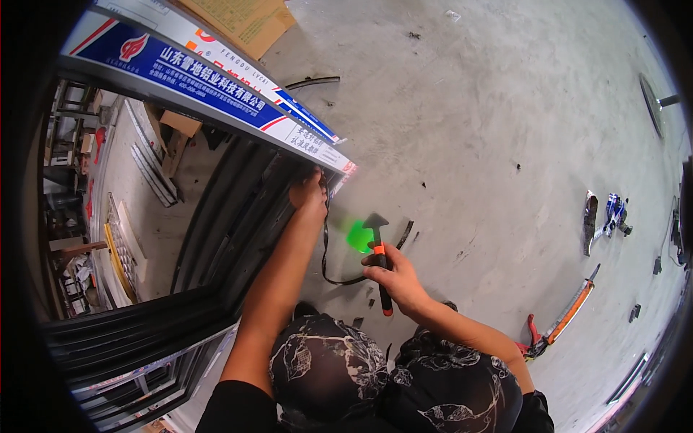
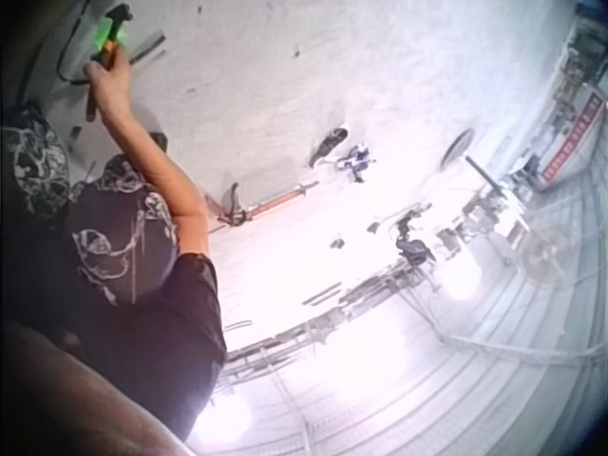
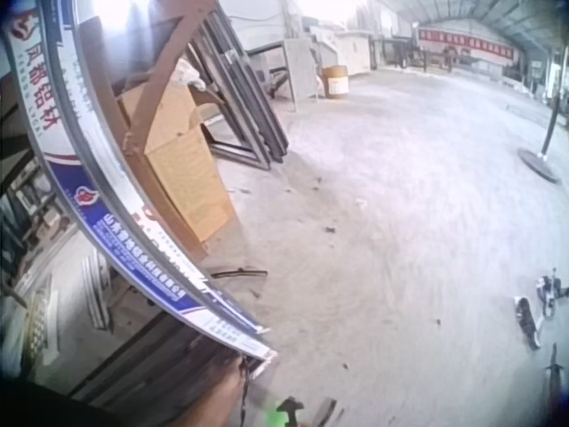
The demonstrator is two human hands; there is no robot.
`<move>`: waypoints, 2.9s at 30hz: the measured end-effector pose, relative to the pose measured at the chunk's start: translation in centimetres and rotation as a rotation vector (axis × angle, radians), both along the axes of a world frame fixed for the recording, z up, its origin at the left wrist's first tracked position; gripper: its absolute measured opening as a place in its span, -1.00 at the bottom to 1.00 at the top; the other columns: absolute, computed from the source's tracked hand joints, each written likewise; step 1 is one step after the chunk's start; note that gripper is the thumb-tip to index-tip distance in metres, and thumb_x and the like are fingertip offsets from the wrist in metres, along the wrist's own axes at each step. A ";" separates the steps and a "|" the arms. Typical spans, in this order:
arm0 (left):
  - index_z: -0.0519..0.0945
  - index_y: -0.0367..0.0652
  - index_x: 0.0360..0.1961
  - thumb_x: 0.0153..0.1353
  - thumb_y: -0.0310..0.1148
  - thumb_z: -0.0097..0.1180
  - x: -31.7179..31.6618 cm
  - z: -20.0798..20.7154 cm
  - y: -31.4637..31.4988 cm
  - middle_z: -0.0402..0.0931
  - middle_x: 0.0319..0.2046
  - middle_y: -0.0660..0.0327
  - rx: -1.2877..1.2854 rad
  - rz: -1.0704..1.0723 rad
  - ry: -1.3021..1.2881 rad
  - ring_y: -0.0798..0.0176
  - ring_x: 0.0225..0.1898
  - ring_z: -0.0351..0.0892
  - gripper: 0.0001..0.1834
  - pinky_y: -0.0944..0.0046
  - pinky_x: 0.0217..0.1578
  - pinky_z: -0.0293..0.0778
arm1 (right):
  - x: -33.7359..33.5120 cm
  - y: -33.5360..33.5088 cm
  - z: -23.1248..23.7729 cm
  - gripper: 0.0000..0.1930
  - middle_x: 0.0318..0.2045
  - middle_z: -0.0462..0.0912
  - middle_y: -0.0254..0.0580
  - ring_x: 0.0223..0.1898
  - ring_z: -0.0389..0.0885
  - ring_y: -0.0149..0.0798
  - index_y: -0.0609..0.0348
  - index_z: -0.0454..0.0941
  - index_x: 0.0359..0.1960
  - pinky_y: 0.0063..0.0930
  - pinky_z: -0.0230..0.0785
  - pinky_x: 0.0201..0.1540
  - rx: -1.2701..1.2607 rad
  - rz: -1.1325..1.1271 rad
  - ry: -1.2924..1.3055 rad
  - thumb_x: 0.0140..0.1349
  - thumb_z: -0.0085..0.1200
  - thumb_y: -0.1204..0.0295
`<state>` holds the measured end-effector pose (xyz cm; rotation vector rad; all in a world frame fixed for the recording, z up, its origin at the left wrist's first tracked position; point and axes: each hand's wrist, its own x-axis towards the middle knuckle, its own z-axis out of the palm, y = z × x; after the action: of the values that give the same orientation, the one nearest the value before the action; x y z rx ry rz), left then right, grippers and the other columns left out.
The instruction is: The person moves a large window frame from outside into a workshop, then cuts a rubber seal with pliers and presses it into the frame's track by hand.
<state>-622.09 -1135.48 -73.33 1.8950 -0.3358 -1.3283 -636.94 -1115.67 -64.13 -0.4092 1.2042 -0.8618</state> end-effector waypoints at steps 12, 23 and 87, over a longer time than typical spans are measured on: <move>0.48 -0.21 -0.31 0.09 -0.45 0.27 -1.7 0.4 -0.5 0.44 -0.59 0.28 0.003 0.178 -0.054 0.44 -0.73 0.30 -0.79 0.48 -0.83 0.07 | -0.9 -0.1 -0.4 -0.48 -0.19 0.54 -0.24 -0.19 0.48 -0.40 0.27 0.32 0.09 -0.47 0.34 -0.06 0.000 -0.045 -0.089 0.08 0.16 0.39; 0.47 -0.10 -0.45 0.09 -0.41 0.25 0.7 1.1 1.8 0.35 -0.69 0.36 -0.119 -0.063 0.051 0.48 -0.76 0.22 -0.84 0.48 -0.80 0.05 | -1.4 -0.1 -0.6 -0.46 -0.15 0.55 -0.21 -0.16 0.47 -0.37 0.28 0.31 0.12 -0.49 0.33 -0.04 -0.044 -0.001 -0.085 0.07 0.13 0.43; 0.53 -0.18 -0.17 0.15 -0.41 0.07 6.9 8.3 -5.6 0.59 -0.27 0.05 -0.703 -1.713 -0.463 0.03 -0.22 0.57 -0.79 0.14 -0.22 0.46 | 6.6 -14.3 -2.2 -0.76 -0.46 0.58 -0.33 -0.45 0.49 -0.48 0.29 0.55 -0.23 -0.58 0.39 -0.33 -0.186 -0.131 0.418 0.03 0.17 0.50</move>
<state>-615.15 -1141.10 -65.06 0.9809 -2.6242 -1.2286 -630.32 -1129.92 -66.28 -0.6912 1.5525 -1.0378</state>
